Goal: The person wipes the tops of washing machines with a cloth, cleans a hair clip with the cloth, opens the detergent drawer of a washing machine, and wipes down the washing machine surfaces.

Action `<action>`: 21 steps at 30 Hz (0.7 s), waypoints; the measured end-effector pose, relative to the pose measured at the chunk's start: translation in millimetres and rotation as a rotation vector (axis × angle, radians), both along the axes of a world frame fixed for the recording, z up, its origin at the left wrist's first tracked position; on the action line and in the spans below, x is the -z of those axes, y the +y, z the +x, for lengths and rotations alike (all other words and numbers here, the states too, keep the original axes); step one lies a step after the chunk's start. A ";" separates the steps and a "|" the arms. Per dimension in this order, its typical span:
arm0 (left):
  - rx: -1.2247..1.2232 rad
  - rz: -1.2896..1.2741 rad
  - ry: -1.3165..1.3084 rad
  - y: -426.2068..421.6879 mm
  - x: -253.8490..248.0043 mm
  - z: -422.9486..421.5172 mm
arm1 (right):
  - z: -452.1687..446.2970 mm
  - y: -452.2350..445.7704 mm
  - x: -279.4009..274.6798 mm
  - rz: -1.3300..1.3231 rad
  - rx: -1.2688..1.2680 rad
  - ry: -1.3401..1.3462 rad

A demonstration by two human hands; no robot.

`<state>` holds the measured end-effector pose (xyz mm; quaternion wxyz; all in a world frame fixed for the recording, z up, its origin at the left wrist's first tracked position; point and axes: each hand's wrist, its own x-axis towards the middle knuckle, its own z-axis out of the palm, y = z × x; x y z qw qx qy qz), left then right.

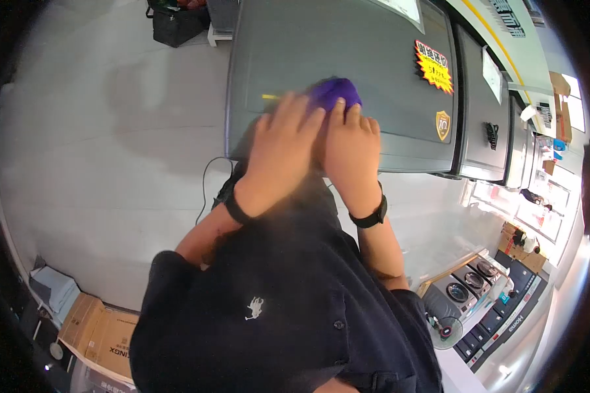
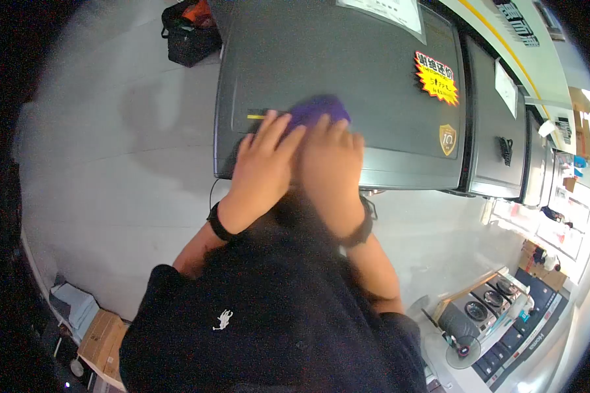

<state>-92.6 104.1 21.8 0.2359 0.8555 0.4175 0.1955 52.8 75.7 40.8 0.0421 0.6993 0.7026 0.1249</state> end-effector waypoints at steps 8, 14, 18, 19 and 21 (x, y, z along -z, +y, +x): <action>-0.288 0.103 0.037 12.9 -5.6 -57.8 | -68.7 40.0 0.6 -0.050 -0.132 0.192; -0.100 0.176 0.221 4.2 -19.3 -42.0 | -52.6 8.8 -5.1 -0.071 -0.053 0.238; 0.022 0.127 0.214 1.4 -19.8 -43.2 | -52.8 -1.0 -11.2 -0.115 -0.041 0.122; 0.030 0.099 0.194 6.0 -18.2 -45.3 | -54.4 2.8 -11.6 -0.153 -0.048 0.101; 0.023 0.068 0.162 17.9 -15.5 -50.9 | -60.0 17.9 -9.8 -0.222 -0.063 0.063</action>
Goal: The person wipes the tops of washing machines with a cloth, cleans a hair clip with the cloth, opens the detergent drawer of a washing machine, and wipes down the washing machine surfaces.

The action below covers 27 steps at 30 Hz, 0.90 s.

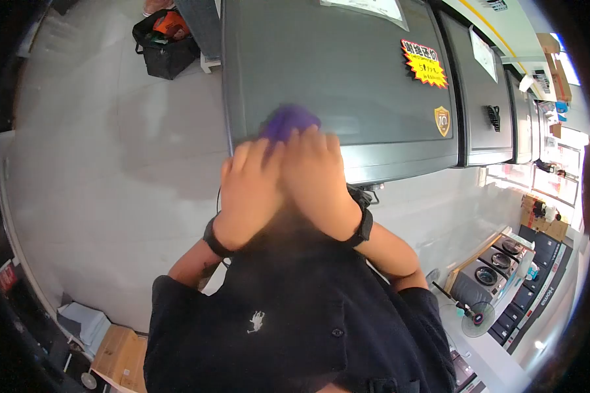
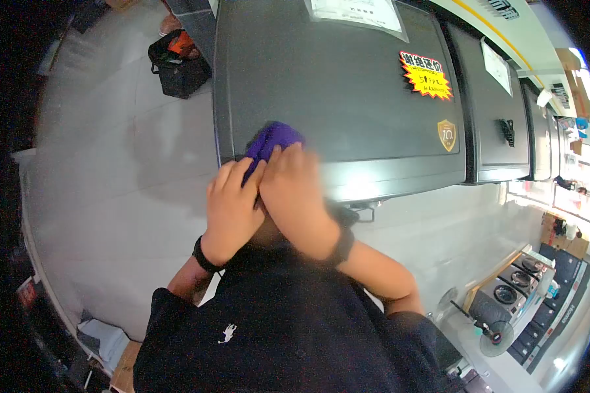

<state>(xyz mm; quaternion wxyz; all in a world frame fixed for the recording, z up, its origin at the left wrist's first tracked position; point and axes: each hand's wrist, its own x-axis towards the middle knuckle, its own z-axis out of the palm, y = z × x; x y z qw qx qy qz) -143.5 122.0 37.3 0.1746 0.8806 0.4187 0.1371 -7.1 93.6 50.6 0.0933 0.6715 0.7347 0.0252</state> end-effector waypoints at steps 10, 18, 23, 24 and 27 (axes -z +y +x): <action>-0.067 0.040 -0.041 54.2 2.9 -17.2 | -33.7 60.5 -16.4 -0.099 -0.014 -0.069; 0.091 -0.080 0.191 35.8 -22.2 25.6 | 28.8 34.2 -6.4 0.093 0.053 0.153; 0.087 -0.124 0.297 3.4 -36.6 88.9 | 82.5 6.3 -1.1 0.267 0.065 0.321; 0.097 -0.131 0.290 -0.1 -34.2 100.8 | 95.9 0.7 -1.8 0.264 0.082 0.329; 0.178 -0.158 0.297 -5.4 -30.5 143.6 | 136.1 -12.3 11.6 0.353 0.182 0.359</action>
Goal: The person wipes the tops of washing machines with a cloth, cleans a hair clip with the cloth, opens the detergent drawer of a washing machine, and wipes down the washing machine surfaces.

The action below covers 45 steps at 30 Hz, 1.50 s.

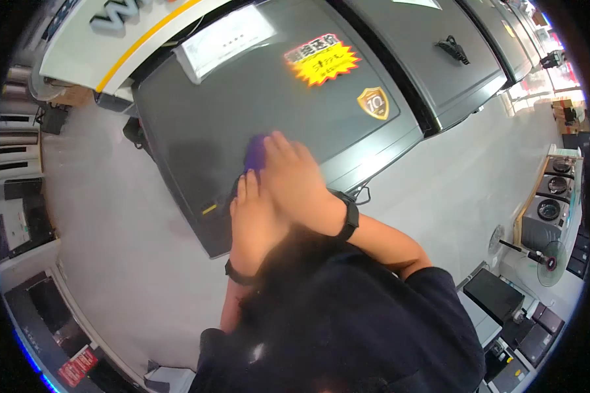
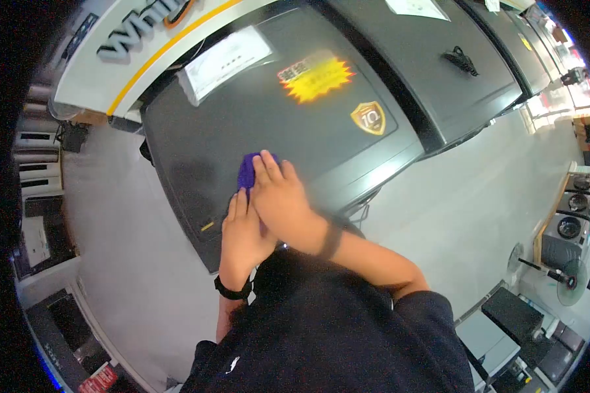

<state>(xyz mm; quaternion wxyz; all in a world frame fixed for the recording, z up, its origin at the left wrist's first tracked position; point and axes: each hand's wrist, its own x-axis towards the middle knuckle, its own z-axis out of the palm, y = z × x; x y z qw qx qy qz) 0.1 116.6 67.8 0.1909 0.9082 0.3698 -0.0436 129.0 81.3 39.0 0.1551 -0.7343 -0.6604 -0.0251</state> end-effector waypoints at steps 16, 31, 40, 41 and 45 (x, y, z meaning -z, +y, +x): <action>0.342 0.158 -0.274 -47.4 24.0 228.8 | 217.6 -91.3 -1.9 0.010 0.318 -0.043; 0.132 0.360 -0.156 -31.6 38.5 152.7 | 181.5 -18.4 -15.6 -0.007 -0.119 0.127; 0.144 0.210 -0.037 0.2 18.7 -82.6 | -31.9 13.4 -31.5 -0.216 -0.313 -0.151; 0.117 0.175 -0.016 5.2 15.4 -101.0 | -52.7 16.4 -14.1 -0.145 -0.338 -0.156; -0.180 0.078 0.012 5.9 2.0 -136.2 | -101.9 32.7 -2.2 0.033 -0.458 0.043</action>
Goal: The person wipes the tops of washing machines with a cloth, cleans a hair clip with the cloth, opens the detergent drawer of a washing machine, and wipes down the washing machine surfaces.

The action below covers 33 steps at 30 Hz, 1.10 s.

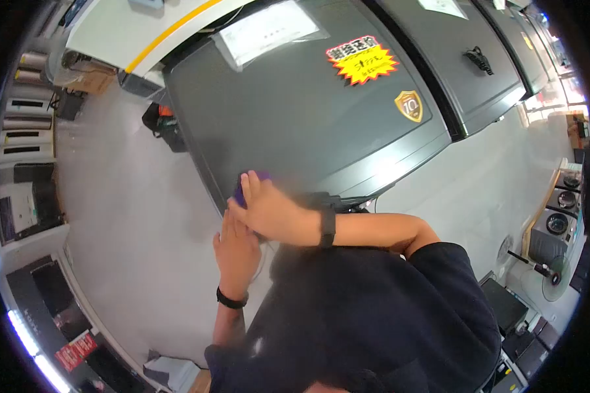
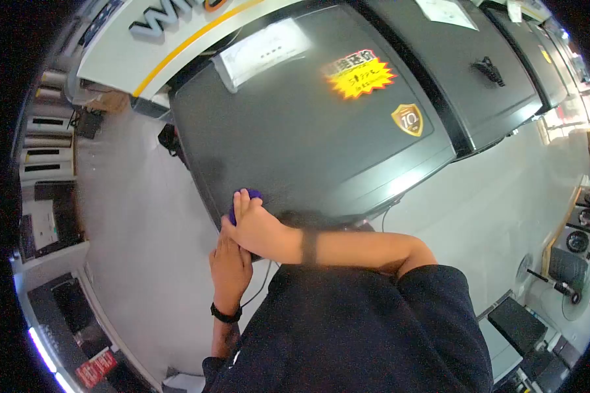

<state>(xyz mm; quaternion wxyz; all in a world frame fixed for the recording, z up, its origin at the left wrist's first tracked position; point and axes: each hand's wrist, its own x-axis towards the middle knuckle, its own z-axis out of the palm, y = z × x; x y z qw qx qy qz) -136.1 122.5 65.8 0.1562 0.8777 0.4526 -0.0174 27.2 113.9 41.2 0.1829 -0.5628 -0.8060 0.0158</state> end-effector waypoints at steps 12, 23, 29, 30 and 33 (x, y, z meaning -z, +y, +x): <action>0.332 0.229 0.043 39.7 17.5 69.4 | 58.1 -6.7 3.1 0.012 0.335 0.009; 0.709 0.215 0.005 44.9 16.4 226.3 | 199.1 -55.1 -4.3 -0.043 0.631 0.069; 0.666 0.349 -0.074 11.5 36.0 325.2 | 277.1 -74.5 10.8 0.014 0.832 0.000; 0.641 0.409 -0.126 7.1 41.8 336.1 | 287.5 -74.4 13.1 0.008 0.837 -0.007; 0.601 0.262 -0.025 4.4 34.5 364.8 | 311.4 -68.9 20.4 -0.002 0.842 -0.021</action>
